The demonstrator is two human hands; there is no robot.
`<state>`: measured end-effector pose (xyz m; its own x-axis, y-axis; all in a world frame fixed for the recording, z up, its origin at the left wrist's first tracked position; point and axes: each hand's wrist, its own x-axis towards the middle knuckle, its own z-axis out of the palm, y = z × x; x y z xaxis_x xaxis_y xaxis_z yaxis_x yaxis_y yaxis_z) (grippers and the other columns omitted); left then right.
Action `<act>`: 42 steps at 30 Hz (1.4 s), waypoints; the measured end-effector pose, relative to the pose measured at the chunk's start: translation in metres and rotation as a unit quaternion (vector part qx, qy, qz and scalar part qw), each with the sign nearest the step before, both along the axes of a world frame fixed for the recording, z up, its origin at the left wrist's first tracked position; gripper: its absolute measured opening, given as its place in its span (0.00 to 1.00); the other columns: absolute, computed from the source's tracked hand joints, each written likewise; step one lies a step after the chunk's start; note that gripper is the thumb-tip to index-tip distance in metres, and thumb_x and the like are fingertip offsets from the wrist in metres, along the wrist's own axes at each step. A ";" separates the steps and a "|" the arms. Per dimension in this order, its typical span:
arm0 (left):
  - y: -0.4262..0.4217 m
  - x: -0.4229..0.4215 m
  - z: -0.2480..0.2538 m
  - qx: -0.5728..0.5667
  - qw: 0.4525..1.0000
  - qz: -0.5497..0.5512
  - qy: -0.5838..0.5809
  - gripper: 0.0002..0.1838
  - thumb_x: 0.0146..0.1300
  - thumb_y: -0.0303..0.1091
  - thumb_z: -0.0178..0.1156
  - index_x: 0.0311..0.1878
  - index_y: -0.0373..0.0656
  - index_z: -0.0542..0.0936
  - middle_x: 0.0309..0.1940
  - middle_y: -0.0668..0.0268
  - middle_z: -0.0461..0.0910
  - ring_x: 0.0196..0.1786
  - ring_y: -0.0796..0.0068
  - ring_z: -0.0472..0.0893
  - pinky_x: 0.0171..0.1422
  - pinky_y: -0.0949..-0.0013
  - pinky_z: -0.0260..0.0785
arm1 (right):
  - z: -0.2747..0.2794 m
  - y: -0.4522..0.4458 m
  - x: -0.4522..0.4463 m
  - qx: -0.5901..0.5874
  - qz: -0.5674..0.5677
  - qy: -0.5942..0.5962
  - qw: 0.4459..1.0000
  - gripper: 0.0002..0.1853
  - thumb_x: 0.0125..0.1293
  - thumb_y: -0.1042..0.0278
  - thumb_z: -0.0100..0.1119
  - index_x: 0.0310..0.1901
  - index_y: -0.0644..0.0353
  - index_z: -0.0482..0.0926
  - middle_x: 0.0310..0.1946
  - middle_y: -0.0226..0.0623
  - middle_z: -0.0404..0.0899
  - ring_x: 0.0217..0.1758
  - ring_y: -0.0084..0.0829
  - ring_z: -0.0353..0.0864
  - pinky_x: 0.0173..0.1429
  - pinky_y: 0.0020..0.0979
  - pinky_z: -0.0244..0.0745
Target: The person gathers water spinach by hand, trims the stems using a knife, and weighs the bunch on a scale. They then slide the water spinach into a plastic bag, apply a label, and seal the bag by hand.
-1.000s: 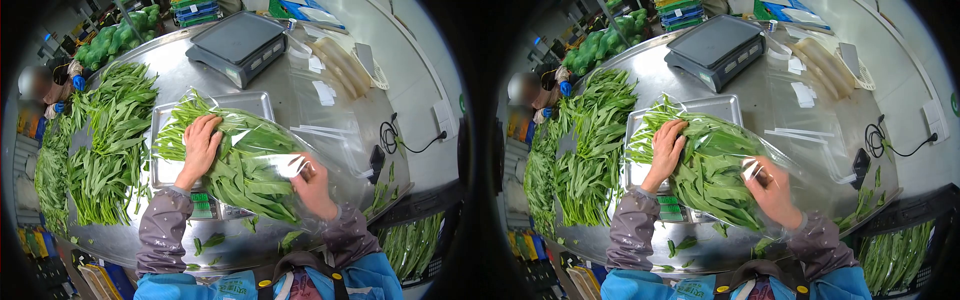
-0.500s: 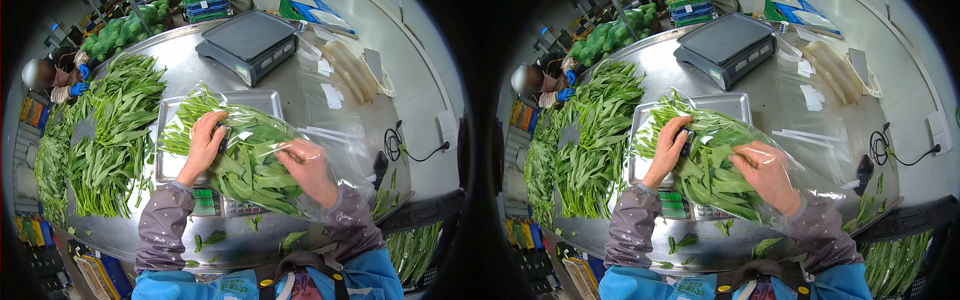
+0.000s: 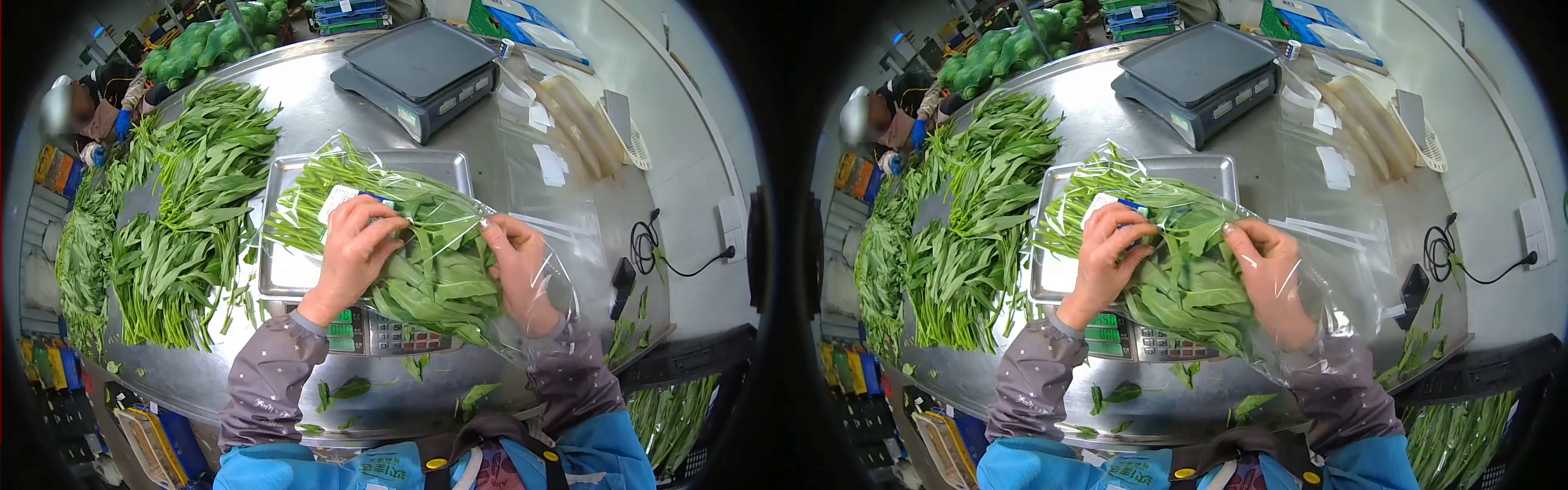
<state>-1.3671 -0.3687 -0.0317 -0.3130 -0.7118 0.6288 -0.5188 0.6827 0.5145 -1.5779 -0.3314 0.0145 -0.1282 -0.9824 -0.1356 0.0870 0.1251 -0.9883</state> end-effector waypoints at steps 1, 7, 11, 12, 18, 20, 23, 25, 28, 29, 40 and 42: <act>0.000 -0.002 0.000 -0.029 0.999 0.004 -0.027 0.20 0.37 0.24 0.68 0.39 0.45 0.80 0.39 0.69 0.76 0.49 0.63 0.72 0.53 0.61 0.62 | 0.001 0.000 0.001 0.000 0.000 0.000 1.000 0.10 0.62 0.67 0.57 0.31 0.67 0.79 0.22 0.26 0.74 0.22 0.15 0.65 0.26 0.21 0.62; -0.003 -0.014 0.002 -0.059 0.990 -0.005 -0.125 0.22 0.39 0.30 0.66 0.43 0.46 0.78 0.42 0.70 0.75 0.51 0.69 0.72 0.59 0.59 0.58 | 0.003 0.004 0.005 0.098 0.033 -0.119 0.987 0.10 0.64 0.64 0.55 0.35 0.64 0.77 0.24 0.21 0.69 0.22 0.10 0.60 0.23 0.15 0.52; -0.012 -0.017 -0.005 -0.113 0.982 -0.020 -0.147 0.13 0.44 0.28 0.63 0.37 0.44 0.77 0.38 0.70 0.75 0.49 0.72 0.73 0.57 0.60 0.60 | 0.009 0.006 0.006 0.099 0.067 -0.102 0.988 0.10 0.64 0.64 0.54 0.35 0.63 0.77 0.24 0.22 0.70 0.22 0.09 0.60 0.23 0.16 0.52; -0.014 -0.017 -0.005 -0.112 0.983 -0.020 -0.147 0.13 0.44 0.28 0.63 0.37 0.44 0.77 0.38 0.70 0.75 0.49 0.72 0.73 0.57 0.60 0.60 | 0.009 0.006 0.007 0.099 0.067 -0.102 0.988 0.10 0.64 0.64 0.54 0.35 0.63 0.77 0.24 0.22 0.70 0.22 0.09 0.60 0.23 0.16 0.52; -0.014 -0.015 -0.001 -0.081 0.993 -0.037 -0.072 0.12 0.41 0.23 0.64 0.33 0.42 0.78 0.34 0.69 0.77 0.45 0.68 0.76 0.55 0.61 0.62 | -0.002 0.002 -0.003 0.073 0.044 -0.099 0.991 0.09 0.64 0.66 0.55 0.35 0.64 0.76 0.25 0.23 0.72 0.24 0.10 0.63 0.25 0.17 0.56; -0.014 -0.015 0.000 -0.079 0.994 -0.037 -0.062 0.11 0.42 0.22 0.63 0.32 0.41 0.78 0.33 0.68 0.77 0.45 0.67 0.76 0.54 0.61 0.62 | -0.009 -0.003 -0.003 0.000 0.015 -0.016 1.000 0.09 0.63 0.67 0.55 0.32 0.66 0.76 0.24 0.24 0.73 0.23 0.13 0.65 0.25 0.20 0.59; -0.014 -0.016 0.000 -0.064 0.997 -0.031 -0.031 0.10 0.42 0.21 0.62 0.32 0.40 0.78 0.33 0.66 0.77 0.45 0.66 0.77 0.54 0.62 0.62 | -0.028 -0.006 -0.014 -0.082 0.030 0.153 0.984 0.08 0.61 0.70 0.55 0.30 0.67 0.75 0.21 0.26 0.72 0.22 0.16 0.64 0.25 0.23 0.59; -0.015 -0.017 -0.003 -0.051 0.998 -0.028 -0.016 0.10 0.43 0.20 0.62 0.32 0.40 0.79 0.33 0.66 0.77 0.45 0.66 0.77 0.54 0.62 0.62 | -0.034 -0.006 -0.016 -0.101 0.033 0.215 0.971 0.07 0.60 0.71 0.56 0.29 0.67 0.75 0.19 0.28 0.70 0.22 0.17 0.63 0.25 0.24 0.59; -0.015 -0.017 -0.007 -0.025 0.999 -0.024 0.007 0.08 0.45 0.22 0.61 0.32 0.39 0.79 0.33 0.65 0.78 0.44 0.66 0.77 0.54 0.63 0.63 | -0.035 -0.001 -0.017 -0.100 0.041 0.279 0.954 0.05 0.58 0.73 0.57 0.28 0.66 0.75 0.17 0.31 0.67 0.21 0.17 0.62 0.25 0.25 0.59; -0.015 -0.016 -0.009 -0.012 1.000 -0.023 0.016 0.07 0.46 0.23 0.62 0.32 0.39 0.79 0.33 0.66 0.78 0.44 0.67 0.77 0.53 0.64 0.62 | -0.038 -0.001 -0.018 -0.104 0.043 0.298 0.948 0.05 0.58 0.73 0.57 0.28 0.66 0.75 0.17 0.31 0.67 0.21 0.18 0.62 0.26 0.24 0.59; -0.014 -0.013 -0.008 0.020 0.999 -0.047 -0.009 0.08 0.48 0.22 0.60 0.34 0.38 0.80 0.35 0.64 0.78 0.48 0.63 0.75 0.55 0.62 0.62 | -0.021 -0.001 -0.008 -0.112 0.096 0.281 0.948 0.15 0.51 0.70 0.67 0.39 0.64 0.73 0.25 0.30 0.72 0.26 0.18 0.69 0.32 0.23 0.66; -0.014 -0.010 -0.008 -0.001 0.997 -0.068 -0.037 0.09 0.46 0.23 0.62 0.34 0.39 0.80 0.35 0.65 0.78 0.47 0.64 0.75 0.56 0.60 0.61 | -0.017 -0.005 -0.005 -0.094 0.097 0.249 0.959 0.21 0.50 0.70 0.69 0.44 0.64 0.70 0.29 0.29 0.73 0.27 0.18 0.69 0.32 0.24 0.68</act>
